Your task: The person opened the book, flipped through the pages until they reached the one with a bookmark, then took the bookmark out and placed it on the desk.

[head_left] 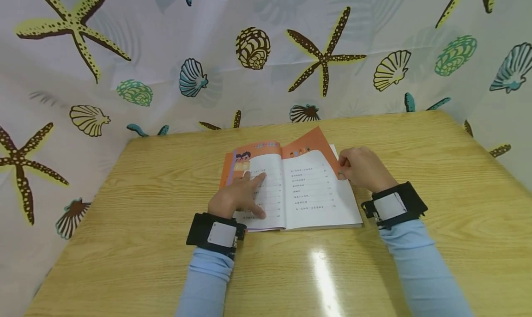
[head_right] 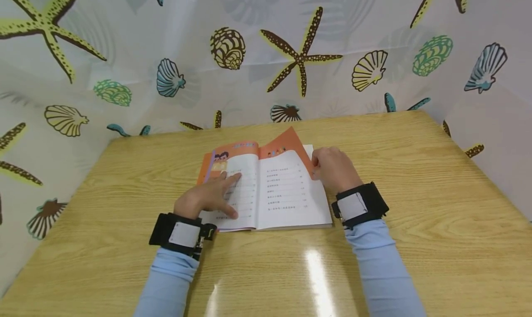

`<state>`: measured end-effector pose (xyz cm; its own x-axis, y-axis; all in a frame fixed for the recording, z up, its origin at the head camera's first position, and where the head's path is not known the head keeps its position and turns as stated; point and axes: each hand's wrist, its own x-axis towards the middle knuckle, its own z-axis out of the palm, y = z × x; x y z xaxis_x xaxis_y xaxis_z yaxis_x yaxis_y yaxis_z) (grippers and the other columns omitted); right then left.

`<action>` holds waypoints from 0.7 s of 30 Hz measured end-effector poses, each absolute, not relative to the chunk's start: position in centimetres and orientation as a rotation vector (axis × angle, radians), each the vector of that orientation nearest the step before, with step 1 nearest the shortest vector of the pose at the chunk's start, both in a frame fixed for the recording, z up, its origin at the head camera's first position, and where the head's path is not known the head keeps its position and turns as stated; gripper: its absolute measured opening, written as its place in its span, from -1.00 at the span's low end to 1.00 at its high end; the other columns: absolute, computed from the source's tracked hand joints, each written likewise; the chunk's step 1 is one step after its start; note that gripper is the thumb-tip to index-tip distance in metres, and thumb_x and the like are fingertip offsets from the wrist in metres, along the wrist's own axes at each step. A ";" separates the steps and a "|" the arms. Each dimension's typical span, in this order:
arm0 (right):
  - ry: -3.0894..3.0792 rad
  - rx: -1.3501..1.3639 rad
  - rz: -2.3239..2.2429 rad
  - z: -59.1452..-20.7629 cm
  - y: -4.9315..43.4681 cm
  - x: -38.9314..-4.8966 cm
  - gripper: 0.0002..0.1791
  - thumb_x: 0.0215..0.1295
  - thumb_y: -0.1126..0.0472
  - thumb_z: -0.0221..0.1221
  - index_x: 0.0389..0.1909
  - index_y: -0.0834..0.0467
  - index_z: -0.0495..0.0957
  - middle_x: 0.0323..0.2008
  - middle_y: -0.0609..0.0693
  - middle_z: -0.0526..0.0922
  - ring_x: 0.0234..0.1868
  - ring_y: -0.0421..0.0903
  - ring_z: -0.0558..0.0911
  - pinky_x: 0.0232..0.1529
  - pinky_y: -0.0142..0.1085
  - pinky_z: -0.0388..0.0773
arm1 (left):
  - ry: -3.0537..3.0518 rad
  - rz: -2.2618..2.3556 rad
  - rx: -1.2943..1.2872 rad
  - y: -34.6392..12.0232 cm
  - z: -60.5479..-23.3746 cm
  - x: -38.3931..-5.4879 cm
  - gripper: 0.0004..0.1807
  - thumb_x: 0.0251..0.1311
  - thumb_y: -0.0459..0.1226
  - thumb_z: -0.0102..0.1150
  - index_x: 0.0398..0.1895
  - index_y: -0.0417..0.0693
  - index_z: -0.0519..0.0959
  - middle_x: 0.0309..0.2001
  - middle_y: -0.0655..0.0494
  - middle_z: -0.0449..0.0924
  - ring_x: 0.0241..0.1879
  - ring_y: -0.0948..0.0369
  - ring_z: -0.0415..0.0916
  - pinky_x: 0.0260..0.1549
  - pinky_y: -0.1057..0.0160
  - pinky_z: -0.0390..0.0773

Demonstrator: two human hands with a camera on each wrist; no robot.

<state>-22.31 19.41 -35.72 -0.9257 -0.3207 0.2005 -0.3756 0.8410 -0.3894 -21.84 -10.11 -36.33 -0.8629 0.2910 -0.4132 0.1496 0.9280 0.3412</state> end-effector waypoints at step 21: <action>-3.138 1.014 1.496 -35.5 16.2 -21.6 -0.35 0.66 -0.14 -0.35 0.62 0.06 0.05 0.49 0.29 0.23 0.42 0.28 0.33 0.37 0.23 0.22 | 2.588 0.424 0.364 -10.2 -36.2 -21.8 0.15 0.03 -0.16 0.59 0.64 0.07 0.06 0.59 -0.33 -0.18 0.53 -0.27 -0.08 0.35 -0.33 0.15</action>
